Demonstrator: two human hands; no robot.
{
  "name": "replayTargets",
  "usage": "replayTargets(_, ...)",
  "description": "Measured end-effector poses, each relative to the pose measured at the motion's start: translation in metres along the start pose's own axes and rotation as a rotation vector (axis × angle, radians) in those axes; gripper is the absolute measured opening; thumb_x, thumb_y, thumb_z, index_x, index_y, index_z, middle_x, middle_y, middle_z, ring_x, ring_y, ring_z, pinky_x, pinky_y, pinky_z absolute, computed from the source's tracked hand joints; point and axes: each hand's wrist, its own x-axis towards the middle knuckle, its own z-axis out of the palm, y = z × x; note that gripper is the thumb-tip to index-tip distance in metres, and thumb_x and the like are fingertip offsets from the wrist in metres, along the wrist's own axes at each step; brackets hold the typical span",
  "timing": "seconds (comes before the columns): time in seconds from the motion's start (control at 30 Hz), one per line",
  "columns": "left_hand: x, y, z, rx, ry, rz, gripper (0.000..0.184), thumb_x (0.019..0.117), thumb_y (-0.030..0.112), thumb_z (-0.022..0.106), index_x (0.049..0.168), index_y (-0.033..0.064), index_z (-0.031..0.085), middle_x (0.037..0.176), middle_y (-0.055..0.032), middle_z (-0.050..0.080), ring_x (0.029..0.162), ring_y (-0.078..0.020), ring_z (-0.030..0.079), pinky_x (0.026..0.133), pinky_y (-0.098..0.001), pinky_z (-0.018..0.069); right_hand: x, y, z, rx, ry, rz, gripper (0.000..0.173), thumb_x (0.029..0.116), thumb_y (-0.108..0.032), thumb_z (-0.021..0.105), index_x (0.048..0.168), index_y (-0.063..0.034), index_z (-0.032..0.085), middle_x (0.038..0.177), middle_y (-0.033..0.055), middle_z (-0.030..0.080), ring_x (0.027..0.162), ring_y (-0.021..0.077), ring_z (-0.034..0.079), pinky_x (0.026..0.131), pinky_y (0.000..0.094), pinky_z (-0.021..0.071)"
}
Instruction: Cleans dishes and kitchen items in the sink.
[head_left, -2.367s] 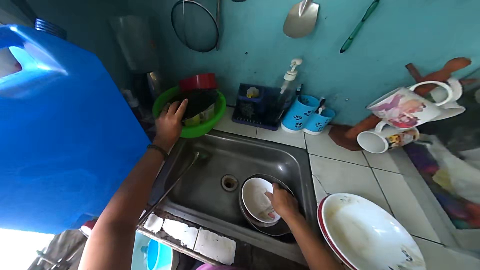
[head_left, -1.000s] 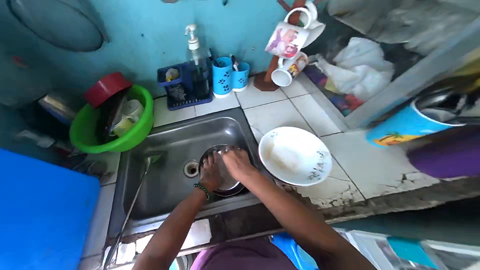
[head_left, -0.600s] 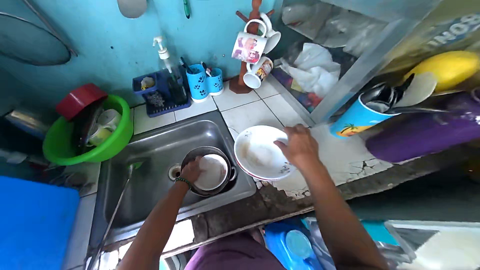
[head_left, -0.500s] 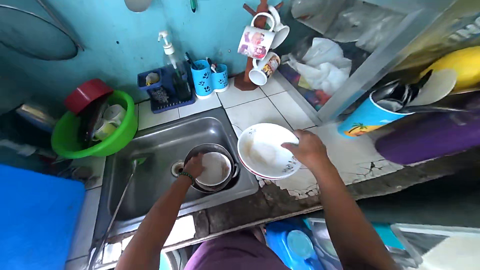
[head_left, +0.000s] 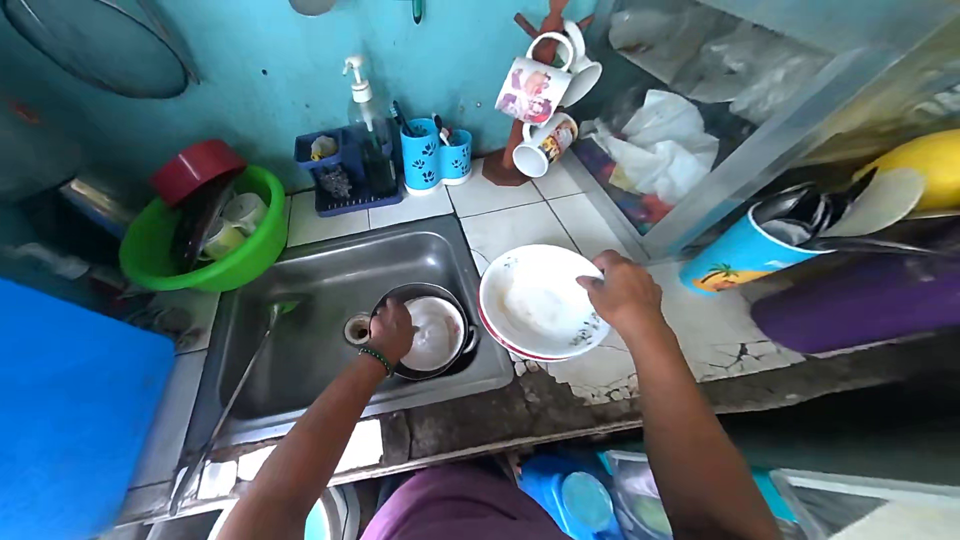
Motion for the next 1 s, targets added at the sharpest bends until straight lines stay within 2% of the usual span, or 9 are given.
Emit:
replayTargets(0.07, -0.009, 0.008, -0.003, -0.162, 0.139, 0.122, 0.060, 0.1047, 0.041, 0.056, 0.145, -0.0030, 0.052, 0.152, -0.0288, 0.044, 0.139, -0.0466, 0.044, 0.109, -0.0622, 0.0399, 0.002, 0.003, -0.010, 0.075, 0.018, -0.014, 0.034, 0.1042, -0.013, 0.060, 0.130, 0.0082, 0.054, 0.116, 0.0371, 0.063, 0.110, 0.0571, 0.061, 0.089, 0.0737, 0.0458)
replayTargets(0.17, -0.022, 0.024, 0.001, -0.728, 0.196, 0.315, 0.045, 0.1067, 0.032, 0.055, 0.134, -0.0041, 0.062, 0.137, -0.0243, 0.060, 0.127, -0.0333, 0.060, 0.108, -0.0474, 0.0476, -0.003, -0.002, -0.026, 0.160, 0.031, -0.094, 0.031, 0.1058, -0.010, 0.056, 0.128, 0.0100, 0.052, 0.111, 0.0375, 0.062, 0.103, 0.0559, 0.063, 0.086, 0.0724, 0.0473)
replayTargets(0.3, -0.051, 0.036, -0.012, -1.498, -0.109, 0.272, 0.046, 0.1117, 0.036, 0.035, 0.141, 0.0027, 0.048, 0.119, -0.0166, 0.065, 0.095, -0.0231, 0.069, 0.075, -0.0374, 0.0595, -0.017, -0.041, -0.024, 0.348, 0.023, -0.258, 0.028, 0.1050, -0.012, 0.058, 0.126, 0.0069, 0.053, 0.105, 0.0301, 0.066, 0.091, 0.0432, 0.068, 0.081, 0.0633, 0.0534)
replayTargets(0.4, -0.072, 0.011, -0.030, -1.717, 0.031, 0.110, 0.032, 0.1095, 0.024, 0.046, 0.133, 0.0035, 0.054, 0.103, -0.0125, 0.071, 0.083, -0.0188, 0.071, 0.070, -0.0322, 0.0603, -0.029, -0.085, 0.009, 0.485, -0.020, -0.395, 0.028, 0.1082, -0.016, 0.051, 0.123, 0.0065, 0.056, 0.101, 0.0252, 0.067, 0.087, 0.0351, 0.068, 0.079, 0.0555, 0.0554)
replayTargets(0.5, -0.081, -0.037, -0.043, -1.528, 0.360, -0.016, 0.038, 0.1005, -0.002, 0.052, 0.138, 0.0016, 0.047, 0.106, -0.0115, 0.067, 0.084, -0.0157, 0.069, 0.072, -0.0324, 0.0594, -0.034, -0.120, 0.063, 0.459, -0.202, -0.393, 0.036, 0.1127, -0.017, 0.036, 0.129, 0.0068, 0.058, 0.105, 0.0274, 0.068, 0.087, 0.0364, 0.071, 0.081, 0.0542, 0.0583)
replayTargets(0.6, -0.087, -0.085, -0.048, -1.130, 0.584, -0.071, 0.061, 0.0970, -0.003, 0.053, 0.154, 0.0092, 0.038, 0.132, -0.0219, 0.061, 0.111, -0.0315, 0.066, 0.091, -0.0520, 0.0551, -0.025, -0.142, 0.123, 0.037, -0.521, -0.405, 0.038, 0.1032, -0.007, 0.056, 0.138, 0.0079, 0.055, 0.132, 0.0324, 0.060, 0.124, 0.0462, 0.059, 0.105, 0.0608, 0.0468)
replayTargets(0.7, -0.101, -0.106, -0.054, -0.724, 0.788, -0.018, 0.070, 0.0931, -0.010, 0.050, 0.158, 0.0099, 0.033, 0.133, -0.0277, 0.061, 0.113, -0.0445, 0.066, 0.091, -0.0628, 0.0532, -0.018, -0.152, 0.167, -0.318, -0.594, -0.429, 0.066, 0.0905, -0.011, 0.076, 0.146, 0.0083, 0.046, 0.149, 0.0316, 0.045, 0.140, 0.0484, 0.043, 0.110, 0.0626, 0.0402)
replayTargets(0.8, -0.104, -0.119, -0.049, -0.452, 0.872, 0.113, 0.074, 0.0883, -0.016, 0.054, 0.157, 0.0050, 0.035, 0.140, -0.0297, 0.055, 0.114, -0.0464, 0.065, 0.093, -0.0609, 0.0543, -0.013, -0.158, 0.184, -0.390, -0.536, -0.430, 0.065, 0.0884, -0.009, 0.078, 0.144, 0.0083, 0.048, 0.150, 0.0305, 0.045, 0.139, 0.0480, 0.044, 0.106, 0.0625, 0.0432)
replayTargets(1.0, -0.104, -0.126, -0.029, -0.294, 0.932, 0.254, 0.069, 0.0851, -0.015, 0.061, 0.151, 0.0037, 0.048, 0.137, -0.0282, 0.057, 0.096, -0.0450, 0.070, 0.075, -0.0583, 0.0592, 0.013, -0.152, 0.199, -0.368, -0.673, -0.435, 0.056, 0.0953, -0.023, 0.074, 0.140, 0.0048, 0.053, 0.135, 0.0307, 0.058, 0.127, 0.0472, 0.057, 0.103, 0.0638, 0.0461)
